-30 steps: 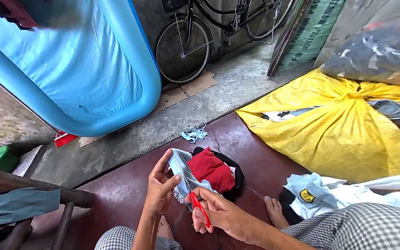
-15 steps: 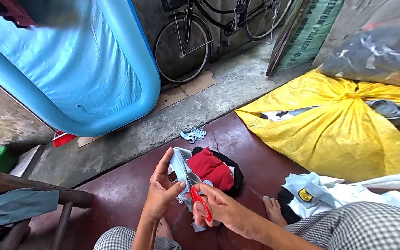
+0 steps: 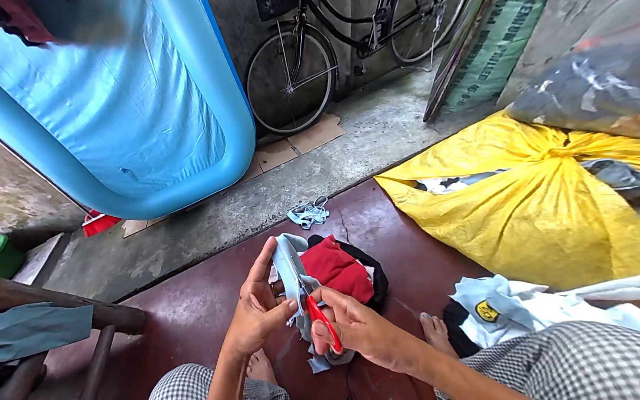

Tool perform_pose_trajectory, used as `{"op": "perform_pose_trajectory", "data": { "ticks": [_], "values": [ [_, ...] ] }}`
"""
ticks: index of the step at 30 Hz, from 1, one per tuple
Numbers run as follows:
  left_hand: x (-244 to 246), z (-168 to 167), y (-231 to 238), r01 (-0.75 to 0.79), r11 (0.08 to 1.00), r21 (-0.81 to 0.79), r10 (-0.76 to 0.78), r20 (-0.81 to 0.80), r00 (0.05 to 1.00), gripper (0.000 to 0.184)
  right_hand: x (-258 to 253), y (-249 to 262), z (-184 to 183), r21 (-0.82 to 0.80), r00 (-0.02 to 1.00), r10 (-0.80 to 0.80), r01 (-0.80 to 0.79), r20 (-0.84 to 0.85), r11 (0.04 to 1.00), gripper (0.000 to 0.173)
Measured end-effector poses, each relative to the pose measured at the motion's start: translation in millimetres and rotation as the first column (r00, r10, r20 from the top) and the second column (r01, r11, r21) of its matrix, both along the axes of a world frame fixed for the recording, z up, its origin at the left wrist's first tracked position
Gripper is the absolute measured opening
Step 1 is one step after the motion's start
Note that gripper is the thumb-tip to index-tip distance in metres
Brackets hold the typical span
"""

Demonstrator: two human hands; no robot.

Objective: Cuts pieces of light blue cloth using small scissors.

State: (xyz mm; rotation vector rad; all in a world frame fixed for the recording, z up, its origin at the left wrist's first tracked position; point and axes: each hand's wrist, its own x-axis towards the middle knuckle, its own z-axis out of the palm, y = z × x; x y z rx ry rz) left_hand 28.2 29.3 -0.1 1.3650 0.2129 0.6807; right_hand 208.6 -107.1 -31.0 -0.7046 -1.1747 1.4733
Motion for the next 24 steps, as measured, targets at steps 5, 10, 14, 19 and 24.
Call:
{"op": "perform_pose_trajectory", "data": {
  "ticks": [5,10,14,19,24],
  "values": [
    [-2,1,0,0.007,1.000,0.022,-0.007,-0.024,1.000,0.106,-2,-1,1,-0.033,0.999,-0.037,0.038,0.012,0.999,0.036],
    [-4,3,0,0.060,0.998,0.032,-0.058,-0.049,0.997,0.110,0,0,4,-0.045,1.000,-0.020,0.020,-0.003,0.999,0.034],
    [-3,2,-2,0.105,0.993,0.059,-0.100,-0.088,0.991,0.112,4,1,4,-0.028,1.000,-0.012,0.012,0.009,1.000,0.037],
    [-3,1,-1,0.090,0.993,0.070,-0.080,-0.131,0.988,0.116,-2,-1,5,-0.079,0.997,-0.071,0.073,0.026,0.994,0.035],
    [-4,-6,8,-0.148,0.976,0.158,0.165,-0.096,0.982,0.094,-7,-1,-1,-0.087,0.993,-0.102,0.107,0.065,0.990,0.034]
  ]
}}
